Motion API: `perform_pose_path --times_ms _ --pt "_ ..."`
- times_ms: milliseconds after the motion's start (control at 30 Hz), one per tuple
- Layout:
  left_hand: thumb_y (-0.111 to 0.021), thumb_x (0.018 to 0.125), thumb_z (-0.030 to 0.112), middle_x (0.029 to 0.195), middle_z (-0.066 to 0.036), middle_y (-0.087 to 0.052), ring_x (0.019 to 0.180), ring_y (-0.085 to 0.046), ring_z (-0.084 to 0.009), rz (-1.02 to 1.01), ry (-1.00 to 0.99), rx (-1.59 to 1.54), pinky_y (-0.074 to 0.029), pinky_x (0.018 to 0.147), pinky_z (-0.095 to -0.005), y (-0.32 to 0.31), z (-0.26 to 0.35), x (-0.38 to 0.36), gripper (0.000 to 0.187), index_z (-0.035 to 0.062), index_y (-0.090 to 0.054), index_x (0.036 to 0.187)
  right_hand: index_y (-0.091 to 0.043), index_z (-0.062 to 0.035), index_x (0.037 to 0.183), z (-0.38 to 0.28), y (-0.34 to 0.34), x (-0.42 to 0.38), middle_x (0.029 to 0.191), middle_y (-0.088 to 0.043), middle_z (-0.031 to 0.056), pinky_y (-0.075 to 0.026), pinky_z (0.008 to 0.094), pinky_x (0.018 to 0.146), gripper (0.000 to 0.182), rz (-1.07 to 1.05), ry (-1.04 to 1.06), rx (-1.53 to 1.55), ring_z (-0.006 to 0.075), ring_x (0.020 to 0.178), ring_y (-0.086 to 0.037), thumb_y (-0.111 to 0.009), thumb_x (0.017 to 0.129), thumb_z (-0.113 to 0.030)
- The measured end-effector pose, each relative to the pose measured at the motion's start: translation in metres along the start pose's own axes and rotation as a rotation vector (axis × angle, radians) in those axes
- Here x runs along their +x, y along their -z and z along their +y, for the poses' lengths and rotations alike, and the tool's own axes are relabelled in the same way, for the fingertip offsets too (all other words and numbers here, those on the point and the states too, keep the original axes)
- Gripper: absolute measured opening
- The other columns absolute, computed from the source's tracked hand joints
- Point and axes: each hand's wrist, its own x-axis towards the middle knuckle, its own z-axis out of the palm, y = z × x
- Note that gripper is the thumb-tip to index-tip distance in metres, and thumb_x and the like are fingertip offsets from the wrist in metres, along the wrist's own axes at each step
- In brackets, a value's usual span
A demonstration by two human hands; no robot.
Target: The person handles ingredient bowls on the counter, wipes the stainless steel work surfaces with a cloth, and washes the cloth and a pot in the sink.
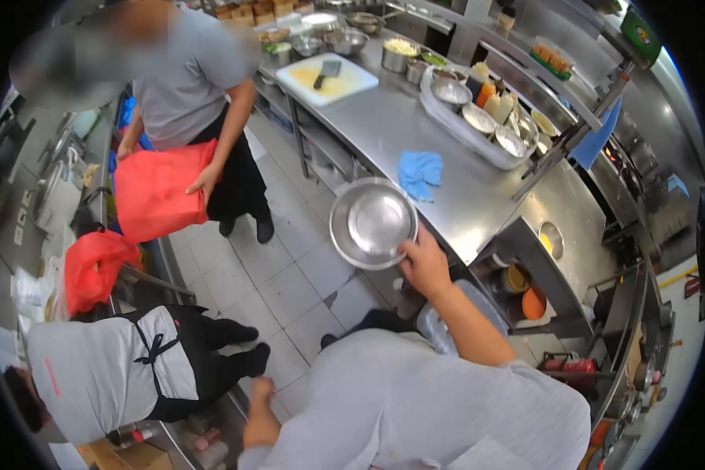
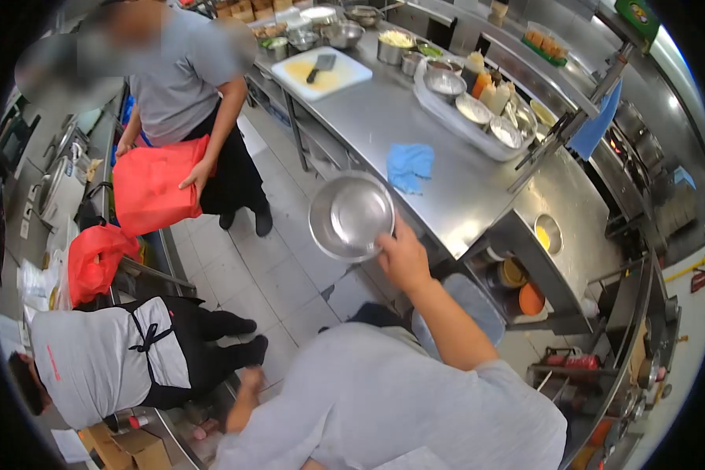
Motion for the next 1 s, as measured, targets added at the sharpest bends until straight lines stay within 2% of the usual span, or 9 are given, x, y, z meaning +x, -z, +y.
perform_pose_path --times_ms 33,67,200,300,367,467,567,733,1000 --pt "-0.058 0.092 0.02 0.071 -0.018 -0.068 0.063 -0.069 -0.0319 0.288 -0.345 0.272 -0.053 0.057 -0.0474 0.042 -0.002 0.031 0.025 -0.0008 -0.069 0.084 -0.066 -0.0101 0.095 -0.007 0.0 0.016 0.133 -0.061 0.0209 -0.054 0.0473 0.092 0.027 0.027 -0.012 0.031 0.0439 0.114 -0.062 -0.077 0.072 -0.002" --pt "-0.059 0.095 0.022 0.088 -0.022 -0.073 0.081 -0.072 -0.0336 0.089 0.189 -0.146 -0.055 0.071 -0.0491 0.095 0.029 0.055 0.028 -0.0038 -0.07 0.09 -0.066 -0.0093 0.094 -0.011 -0.001 0.028 0.128 -0.062 0.0196 -0.053 0.0466 0.092 0.027 0.043 -0.026 0.058 0.0431 0.112 -0.062 -0.078 0.071 -0.002" --pt "-0.064 0.101 0.023 0.091 -0.012 -0.069 0.082 -0.065 -0.0198 0.742 -0.08 -0.333 -0.052 0.072 -0.0333 0.206 0.139 0.154 0.032 -0.0017 -0.07 0.121 -0.066 -0.0093 0.094 -0.021 -0.013 0.059 0.129 -0.061 0.0188 -0.053 0.0462 0.09 0.028 0.072 -0.084 0.092 0.0426 0.112 -0.062 -0.078 0.071 -0.001" --pt "-0.075 0.094 0.016 0.135 -0.013 -0.065 0.1 -0.069 -0.0235 0.422 -0.266 -0.611 -0.057 0.083 -0.0328 0.266 0.354 0.098 0.071 0.0085 -0.043 0.156 -0.066 -0.01 0.093 -0.02 -0.04 0.073 0.133 -0.06 0.0181 -0.054 0.047 0.088 0.027 0.029 -0.109 0.096 0.042 0.111 -0.063 -0.079 0.071 -0.003" --pt "-0.09 0.078 0.018 0.163 -0.016 -0.035 0.125 -0.058 -0.028 0.207 -0.56 -0.671 -0.059 0.087 -0.0359 0.269 0.466 0.061 0.109 0.0149 -0.025 0.165 -0.066 -0.0118 0.094 -0.021 -0.06 0.078 0.131 -0.06 0.0167 -0.053 0.0478 0.088 0.026 -0.045 -0.119 0.116 0.0418 0.11 -0.062 -0.082 0.074 -0.009" --pt "-0.096 0.068 0.02 0.165 -0.02 -0.028 0.135 -0.051 -0.0322 0.172 -0.765 -0.478 -0.058 0.093 -0.0395 0.258 0.548 0.049 0.101 0.0143 -0.045 0.155 -0.065 -0.0128 0.095 -0.017 -0.09 0.087 0.129 -0.06 0.0158 -0.053 0.0487 0.088 0.028 -0.194 -0.098 0.22 0.042 0.111 -0.062 -0.084 0.075 -0.014" --pt "-0.098 0.062 0.02 0.156 -0.021 -0.039 0.138 -0.049 -0.0408 0.187 -0.882 -0.172 -0.053 0.104 -0.0431 0.261 0.563 0.097 0.044 0.0051 -0.071 0.094 -0.07 -0.0183 0.11 -0.002 -0.127 0.1 0.137 -0.061 0.0146 -0.054 0.0472 0.094 0.035 -0.218 -0.113 0.27 0.0403 0.119 -0.062 -0.085 0.078 -0.02" --pt "-0.099 0.062 0.018 0.135 -0.022 -0.058 0.139 -0.049 -0.0445 0.206 -0.492 -0.327 -0.05 0.106 -0.0447 0.311 0.553 0.17 0.038 0.0038 -0.068 0.079 -0.058 -0.017 0.146 0.1 -0.151 0.177 0.153 -0.055 0.0125 -0.043 0.0472 0.116 0.069 -0.164 0.023 0.112 0.0368 0.14 -0.051 -0.081 0.085 -0.039" --pt "-0.099 0.061 0.019 0.151 -0.034 -0.048 0.137 -0.053 -0.0455 0.467 -0.198 -0.129 -0.044 0.111 -0.0488 0.394 0.542 0.232 0.039 0.0048 -0.068 0.078 -0.044 -0.0186 0.159 0.369 -0.227 0.309 0.168 -0.031 0.0206 -0.015 0.0608 0.126 0.071 -0.04 -0.644 -0.512 0.0465 0.156 -0.023 -0.059 0.099 -0.052"
